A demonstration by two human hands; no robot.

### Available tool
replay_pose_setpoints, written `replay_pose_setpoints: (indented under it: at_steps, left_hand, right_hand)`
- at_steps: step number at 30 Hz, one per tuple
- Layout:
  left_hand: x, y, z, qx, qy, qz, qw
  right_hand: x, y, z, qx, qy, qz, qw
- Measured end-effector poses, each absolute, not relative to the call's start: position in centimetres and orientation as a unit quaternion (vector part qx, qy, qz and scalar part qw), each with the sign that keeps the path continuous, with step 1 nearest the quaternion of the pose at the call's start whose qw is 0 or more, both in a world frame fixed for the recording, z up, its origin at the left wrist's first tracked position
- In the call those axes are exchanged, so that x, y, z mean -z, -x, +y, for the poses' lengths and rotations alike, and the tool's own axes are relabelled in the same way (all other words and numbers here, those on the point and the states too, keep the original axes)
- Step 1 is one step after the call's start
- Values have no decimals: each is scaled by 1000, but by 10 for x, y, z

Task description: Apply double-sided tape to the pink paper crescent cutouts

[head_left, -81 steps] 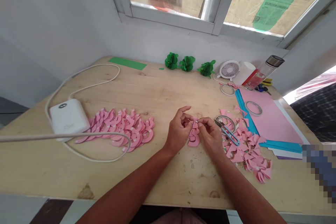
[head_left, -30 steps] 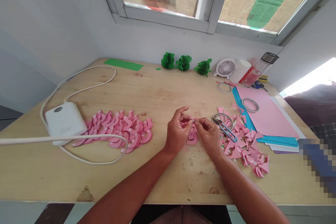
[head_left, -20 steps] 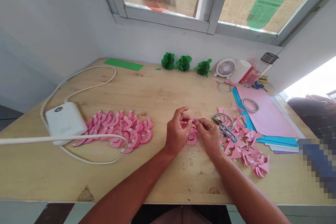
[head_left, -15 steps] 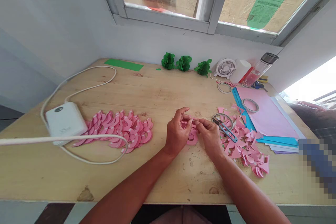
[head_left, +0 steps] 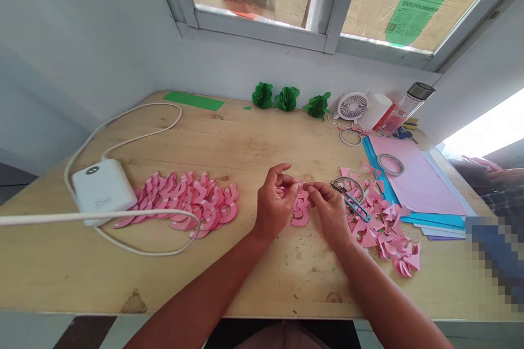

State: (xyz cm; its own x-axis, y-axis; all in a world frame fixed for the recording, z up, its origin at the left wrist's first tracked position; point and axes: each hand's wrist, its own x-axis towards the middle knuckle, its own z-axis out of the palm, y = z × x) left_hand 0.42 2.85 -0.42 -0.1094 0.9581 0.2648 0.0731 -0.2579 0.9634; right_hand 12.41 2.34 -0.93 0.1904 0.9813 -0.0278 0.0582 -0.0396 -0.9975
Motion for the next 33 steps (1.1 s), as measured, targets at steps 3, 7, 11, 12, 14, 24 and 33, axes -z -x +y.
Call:
replay_pose_setpoints:
  at_steps: [3,7,11,12,14,24,33]
  left_hand:
    - [3,-6,29,-576,-517,454,441]
    - [4,-9,28,-572,-506,454,459]
    - [5,-9,27,-565,-519,464,443]
    - [6,-9,27,-563,-523,463,440]
    - [6,-9,27,-561,-529,462,438]
    - [12,-3,33,-541,-538,461,453]
    - [12,1,36,-498,-560,450,485]
  right_hand:
    - [4,-122,20,-441,561,-488,504]
    - [4,-121,18,-439,551,-498,506]
    - [15,-122,22,-428,547,-491,526]
    - [18,-123,23,-425,548,-488,530]
    - [22,-123,24,-419,552,-485,533]
    - [23,-125,27,-444,545,-457,545]
    - [24,-127,26,-452,529,-446,563]
